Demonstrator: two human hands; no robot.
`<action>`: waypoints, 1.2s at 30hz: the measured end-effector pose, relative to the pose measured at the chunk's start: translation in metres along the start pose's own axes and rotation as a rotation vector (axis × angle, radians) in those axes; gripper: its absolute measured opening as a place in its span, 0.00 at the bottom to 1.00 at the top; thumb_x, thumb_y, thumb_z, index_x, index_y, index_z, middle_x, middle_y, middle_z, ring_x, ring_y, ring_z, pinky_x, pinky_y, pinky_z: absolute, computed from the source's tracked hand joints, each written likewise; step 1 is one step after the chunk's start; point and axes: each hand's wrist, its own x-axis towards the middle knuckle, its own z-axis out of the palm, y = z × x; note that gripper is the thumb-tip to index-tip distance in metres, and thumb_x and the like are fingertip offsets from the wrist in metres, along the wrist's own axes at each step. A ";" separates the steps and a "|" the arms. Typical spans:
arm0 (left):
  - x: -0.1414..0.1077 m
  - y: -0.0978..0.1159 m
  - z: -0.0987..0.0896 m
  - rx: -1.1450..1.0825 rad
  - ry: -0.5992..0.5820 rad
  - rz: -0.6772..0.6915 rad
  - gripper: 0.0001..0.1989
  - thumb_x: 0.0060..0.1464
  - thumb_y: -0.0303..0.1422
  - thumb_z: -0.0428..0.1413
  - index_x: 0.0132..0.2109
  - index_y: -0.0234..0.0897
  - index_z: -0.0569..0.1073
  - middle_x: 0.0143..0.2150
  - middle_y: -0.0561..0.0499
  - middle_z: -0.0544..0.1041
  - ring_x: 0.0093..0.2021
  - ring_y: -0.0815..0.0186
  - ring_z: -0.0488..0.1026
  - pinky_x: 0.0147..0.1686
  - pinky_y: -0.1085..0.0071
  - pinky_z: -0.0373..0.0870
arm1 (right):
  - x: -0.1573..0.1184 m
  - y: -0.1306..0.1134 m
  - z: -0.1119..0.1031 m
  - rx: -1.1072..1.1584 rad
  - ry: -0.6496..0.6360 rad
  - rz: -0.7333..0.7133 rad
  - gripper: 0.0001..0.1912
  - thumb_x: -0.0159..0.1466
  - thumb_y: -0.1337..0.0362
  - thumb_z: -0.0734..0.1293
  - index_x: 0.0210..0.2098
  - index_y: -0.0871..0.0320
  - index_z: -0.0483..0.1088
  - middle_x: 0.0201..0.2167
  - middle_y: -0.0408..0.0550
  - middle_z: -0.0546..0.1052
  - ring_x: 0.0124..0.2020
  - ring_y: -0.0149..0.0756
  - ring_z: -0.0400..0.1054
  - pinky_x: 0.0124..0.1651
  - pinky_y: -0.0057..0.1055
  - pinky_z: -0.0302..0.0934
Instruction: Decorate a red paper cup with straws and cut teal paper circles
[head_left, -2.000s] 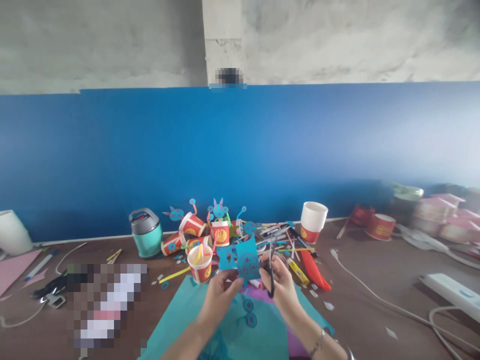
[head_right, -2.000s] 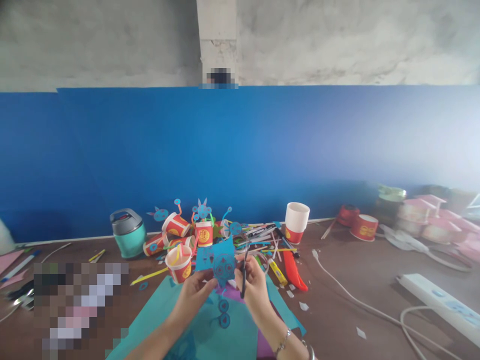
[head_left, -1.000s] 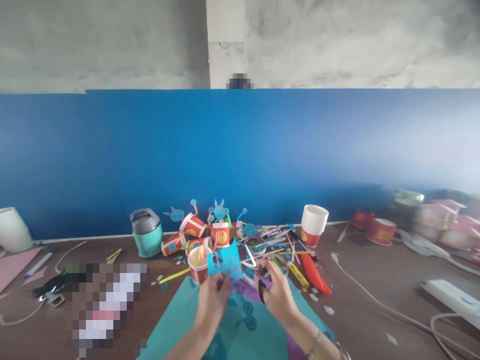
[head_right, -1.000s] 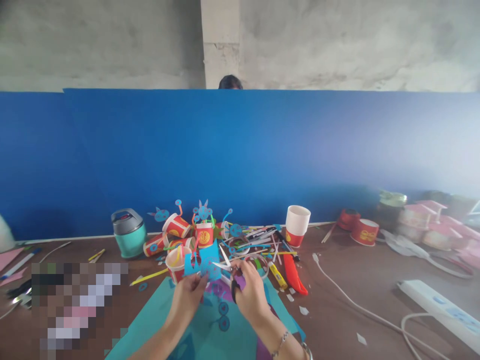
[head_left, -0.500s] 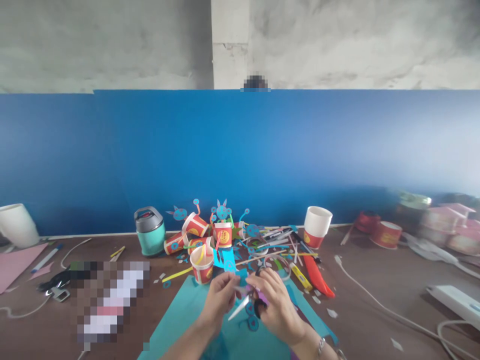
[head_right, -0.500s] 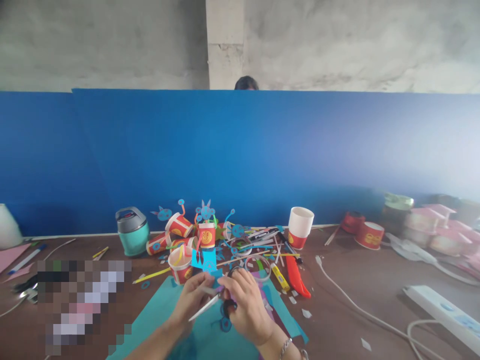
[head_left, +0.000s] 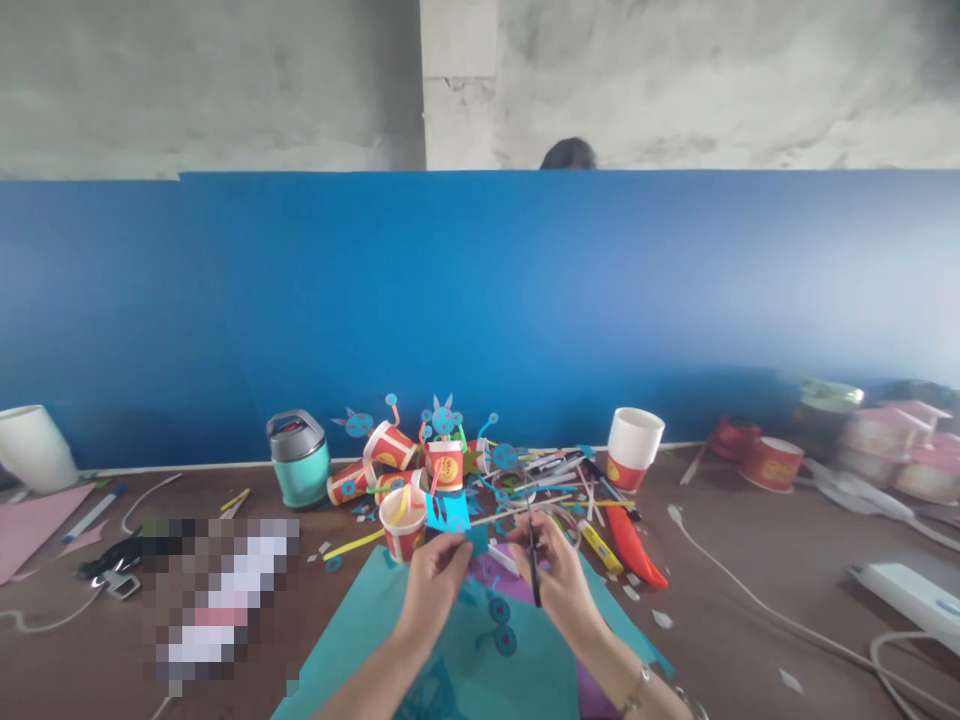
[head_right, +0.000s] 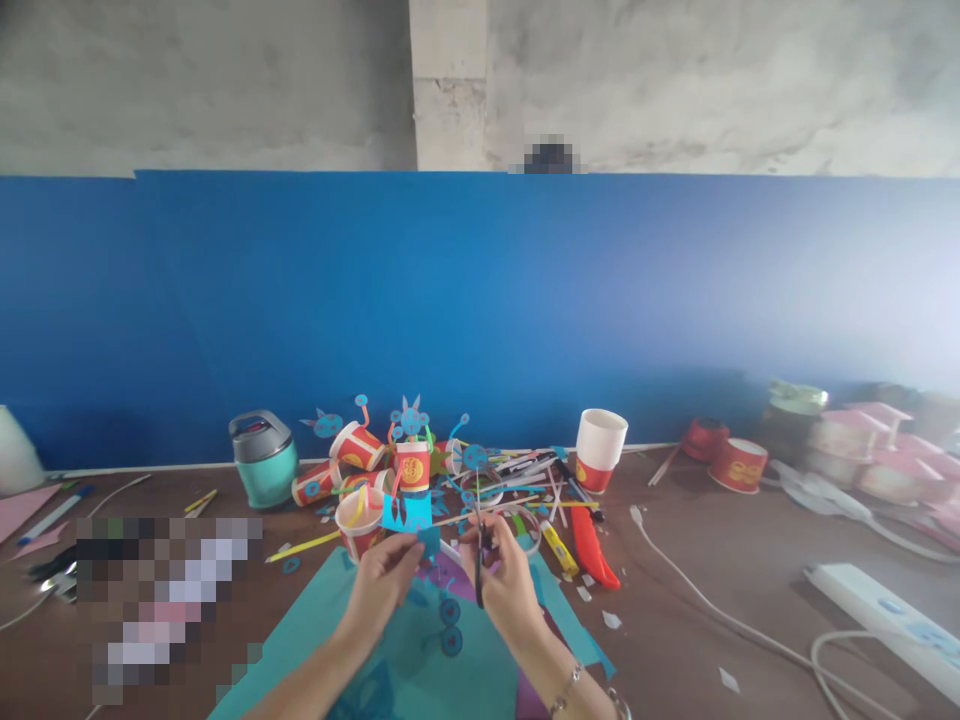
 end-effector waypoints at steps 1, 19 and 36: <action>-0.001 0.001 0.001 0.012 -0.025 0.000 0.18 0.45 0.48 0.61 0.26 0.35 0.75 0.17 0.58 0.66 0.17 0.74 0.56 0.17 0.76 0.52 | 0.000 -0.001 0.001 0.028 -0.034 0.008 0.13 0.57 0.62 0.70 0.41 0.56 0.69 0.32 0.46 0.76 0.32 0.37 0.69 0.34 0.30 0.64; 0.004 -0.005 -0.011 0.339 0.048 -0.142 0.26 0.46 0.59 0.51 0.17 0.44 0.59 0.10 0.53 0.66 0.14 0.65 0.64 0.19 0.72 0.54 | 0.001 0.009 -0.002 -0.209 -0.081 -0.013 0.11 0.58 0.65 0.65 0.41 0.56 0.69 0.30 0.46 0.78 0.32 0.41 0.72 0.37 0.32 0.64; 0.005 -0.006 -0.009 0.365 0.026 -0.175 0.10 0.51 0.38 0.52 0.25 0.40 0.69 0.12 0.56 0.69 0.17 0.63 0.69 0.21 0.72 0.58 | 0.001 0.015 0.000 -0.224 -0.118 0.007 0.12 0.60 0.61 0.65 0.43 0.57 0.67 0.34 0.49 0.79 0.34 0.41 0.73 0.39 0.31 0.65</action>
